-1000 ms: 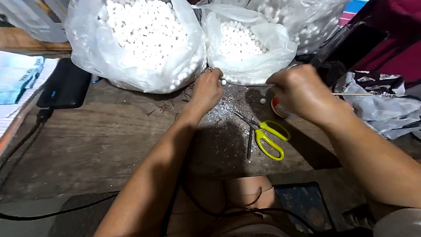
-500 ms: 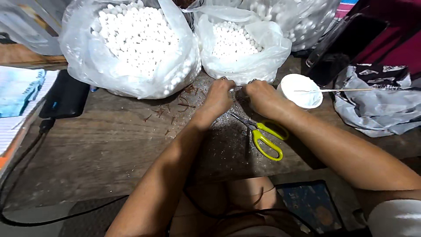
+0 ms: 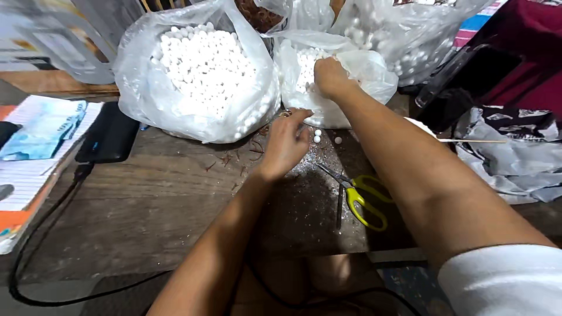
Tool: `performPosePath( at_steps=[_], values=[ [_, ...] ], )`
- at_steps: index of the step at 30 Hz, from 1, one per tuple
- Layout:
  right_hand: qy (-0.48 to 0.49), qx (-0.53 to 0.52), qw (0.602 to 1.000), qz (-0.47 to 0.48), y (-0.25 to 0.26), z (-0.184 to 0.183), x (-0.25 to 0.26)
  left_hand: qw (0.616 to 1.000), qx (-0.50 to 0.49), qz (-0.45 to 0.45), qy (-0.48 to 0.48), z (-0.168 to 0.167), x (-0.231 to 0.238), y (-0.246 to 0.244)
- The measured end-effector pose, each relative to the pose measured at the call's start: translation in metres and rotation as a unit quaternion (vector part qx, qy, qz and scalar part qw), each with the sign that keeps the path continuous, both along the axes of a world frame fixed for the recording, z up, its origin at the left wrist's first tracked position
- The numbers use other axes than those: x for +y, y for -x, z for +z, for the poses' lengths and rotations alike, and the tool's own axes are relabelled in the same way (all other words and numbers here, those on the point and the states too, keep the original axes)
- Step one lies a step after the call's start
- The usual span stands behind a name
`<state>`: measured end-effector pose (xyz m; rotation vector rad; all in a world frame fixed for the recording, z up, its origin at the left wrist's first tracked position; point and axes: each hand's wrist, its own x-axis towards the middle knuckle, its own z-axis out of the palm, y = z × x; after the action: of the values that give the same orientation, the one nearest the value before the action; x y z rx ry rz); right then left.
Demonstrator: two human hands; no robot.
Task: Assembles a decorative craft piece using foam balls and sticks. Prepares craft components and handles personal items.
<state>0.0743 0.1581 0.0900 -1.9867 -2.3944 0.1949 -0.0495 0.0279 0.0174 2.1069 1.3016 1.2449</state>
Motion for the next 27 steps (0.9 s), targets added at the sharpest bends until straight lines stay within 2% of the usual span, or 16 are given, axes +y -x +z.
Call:
performPosePath(
  at_steps=[4, 7, 10, 12, 14, 17, 20, 23, 25, 27],
  values=[
    [-0.007, 0.000, 1.000, -0.028, -0.002, -0.013, 0.010, 0.998, -0.024, 0.042, -0.036, -0.008, -0.008, 0.017],
    [-0.019, -0.020, 0.999, -0.021, -0.007, -0.007, 0.012, 0.997, -0.035, 0.046, -0.051, -0.015, -0.008, 0.017],
    [-0.074, 0.024, 0.996, 0.041, -0.016, 0.014, -0.008, 0.996, -0.040, 0.039, -0.068, -0.016, -0.009, 0.014],
    [-0.105, 0.067, 0.983, 0.136, -0.030, 0.022, -0.041, 0.996, -0.038, 0.041, -0.070, -0.014, -0.009, 0.016],
    [-0.074, 0.065, 0.975, 0.199, -0.040, 0.011, -0.075, 0.997, -0.031, 0.043, -0.062, -0.016, -0.007, 0.017],
    [0.006, -0.021, 0.985, 0.170, -0.040, -0.020, -0.104, 0.998, -0.012, 0.039, -0.045, -0.021, -0.005, 0.014],
    [0.029, -0.060, 0.987, 0.147, -0.033, -0.021, -0.109, 0.999, -0.002, 0.030, -0.025, -0.023, -0.005, 0.015],
    [-0.089, 0.051, 0.972, 0.210, -0.023, 0.003, -0.108, 0.999, 0.026, 0.018, 0.006, -0.023, -0.006, 0.018],
    [-0.189, 0.155, 0.929, 0.277, 0.005, 0.024, -0.104, 0.998, 0.049, 0.013, 0.038, -0.018, -0.007, 0.016],
    [-0.196, 0.228, 0.894, 0.331, 0.043, 0.037, -0.088, 0.996, 0.059, -0.001, 0.066, -0.014, -0.010, 0.013]
  ],
)
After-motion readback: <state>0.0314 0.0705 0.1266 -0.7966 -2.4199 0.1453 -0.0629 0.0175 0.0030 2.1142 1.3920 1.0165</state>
